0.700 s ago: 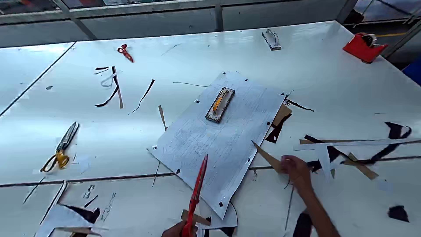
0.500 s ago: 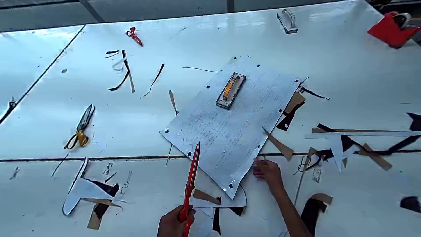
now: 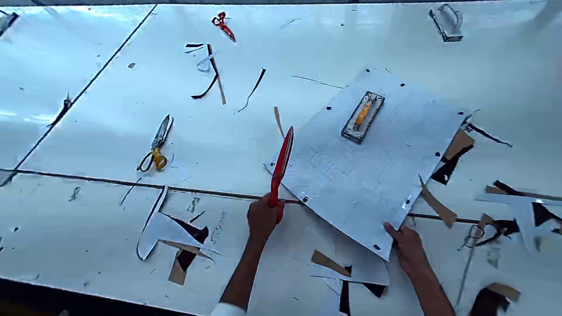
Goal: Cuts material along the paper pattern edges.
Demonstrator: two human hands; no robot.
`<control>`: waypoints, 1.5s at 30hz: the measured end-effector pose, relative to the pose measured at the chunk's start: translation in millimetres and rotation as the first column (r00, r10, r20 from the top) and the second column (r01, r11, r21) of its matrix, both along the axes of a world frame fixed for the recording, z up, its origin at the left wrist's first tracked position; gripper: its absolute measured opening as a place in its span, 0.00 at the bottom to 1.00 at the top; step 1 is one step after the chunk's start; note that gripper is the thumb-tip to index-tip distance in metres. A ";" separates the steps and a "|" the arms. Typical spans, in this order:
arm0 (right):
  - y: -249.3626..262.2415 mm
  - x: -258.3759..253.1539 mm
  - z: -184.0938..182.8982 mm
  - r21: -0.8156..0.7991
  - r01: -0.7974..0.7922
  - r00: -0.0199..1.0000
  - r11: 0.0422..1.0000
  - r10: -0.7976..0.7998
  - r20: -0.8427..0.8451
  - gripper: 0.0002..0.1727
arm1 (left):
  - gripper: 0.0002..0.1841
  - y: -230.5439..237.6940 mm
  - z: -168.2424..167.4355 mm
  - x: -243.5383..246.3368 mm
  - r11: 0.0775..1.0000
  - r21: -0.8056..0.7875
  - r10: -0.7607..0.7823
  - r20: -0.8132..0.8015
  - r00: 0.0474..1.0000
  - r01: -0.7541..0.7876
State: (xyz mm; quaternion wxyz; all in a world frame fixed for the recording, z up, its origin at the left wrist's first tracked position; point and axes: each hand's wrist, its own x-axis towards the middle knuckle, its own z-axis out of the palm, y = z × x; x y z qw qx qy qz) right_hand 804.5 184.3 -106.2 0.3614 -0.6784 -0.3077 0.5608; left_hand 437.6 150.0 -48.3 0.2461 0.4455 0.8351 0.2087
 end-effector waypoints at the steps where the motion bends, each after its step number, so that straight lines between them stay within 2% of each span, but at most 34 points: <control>1: -0.6 -0.8 -1.2 0.002 0.025 1.000 1.000 -0.025 0.003 0.08 | 0.17 22.4 -0.2 -14.2 1.000 -0.023 0.019 -0.010 1.000 -0.019; 3: -3.1 -3.0 -4.1 0.017 0.069 0.997 0.997 -0.070 0.017 0.07 | 0.21 61.4 -5.9 -41.7 0.999 -0.015 0.052 -0.010 0.999 -0.052; 6: -7.9 -4.9 -7.6 0.025 0.099 0.995 0.995 -0.100 0.029 0.07 | 0.21 100.4 -4.2 -69.5 0.994 -0.093 0.046 -0.037 0.998 -0.050; 10: -12.4 -19.6 -8.1 -0.005 0.133 0.991 0.991 -0.133 0.028 0.07 | 0.17 116.0 -8.9 -86.8 0.991 -0.126 -0.034 0.013 0.999 0.036; 14: -19.6 -53.0 -4.0 -0.038 0.178 0.984 0.983 -0.178 0.009 0.07 | 0.13 133.6 -22.6 -106.9 0.993 -0.093 -0.063 0.107 0.992 0.073; 22: -22.8 -174.5 15.2 -0.113 0.192 0.979 0.975 -0.198 -0.044 0.09 | 0.19 225.9 -11.5 -191.6 0.993 0.031 -0.112 0.065 0.992 0.110; 27: -11.3 -266.5 14.2 -0.133 0.284 0.943 0.950 -0.302 -0.141 0.08 | 0.23 279.5 -9.3 -226.4 0.993 0.107 -0.051 -0.006 0.999 0.051; 29: -6.0 -295.0 11.1 -0.122 0.318 0.928 0.940 -0.335 -0.160 0.08 | 0.21 284.2 -8.1 -235.3 0.984 0.178 -0.016 -0.002 1.000 0.016; 31: -1.1 -319.7 8.9 -0.098 0.333 0.921 0.938 -0.346 -0.177 0.07 | 0.20 272.4 -5.2 -241.7 0.956 0.291 -0.003 0.101 0.995 -0.027; 33: 1.6 -338.3 8.7 -0.078 0.334 0.917 0.939 -0.343 -0.205 0.09 | 0.17 238.7 2.1 -236.6 0.927 0.364 -0.021 0.281 0.959 -0.087; 35: 4.5 -351.6 10.2 -0.089 0.325 0.907 0.942 -0.337 -0.254 0.11 | 0.14 185.0 15.9 -221.2 0.919 0.377 -0.069 0.435 0.898 -0.112; 38: 7.9 -365.3 9.6 -0.148 0.313 0.878 0.938 -0.345 -0.331 0.11 | 0.12 90.3 28.2 -194.1 0.936 0.342 -0.105 0.496 0.862 -0.082; 40: 8.2 -372.6 13.4 -0.191 0.258 0.874 0.947 -0.313 -0.372 0.13 | 0.12 27.5 28.7 -178.6 0.966 0.251 -0.081 0.524 0.848 -0.063; 43: 7.5 -378.3 20.8 -0.242 0.154 0.868 0.958 -0.248 -0.430 0.22 | 0.11 -57.4 28.0 -155.7 0.997 0.005 0.059 0.588 0.807 -0.077; 45: 8.6 -377.7 24.7 -0.263 0.091 0.873 0.960 -0.204 -0.442 0.26 | 0.13 -102.4 21.9 -138.2 0.985 -0.135 0.165 0.600 0.783 -0.104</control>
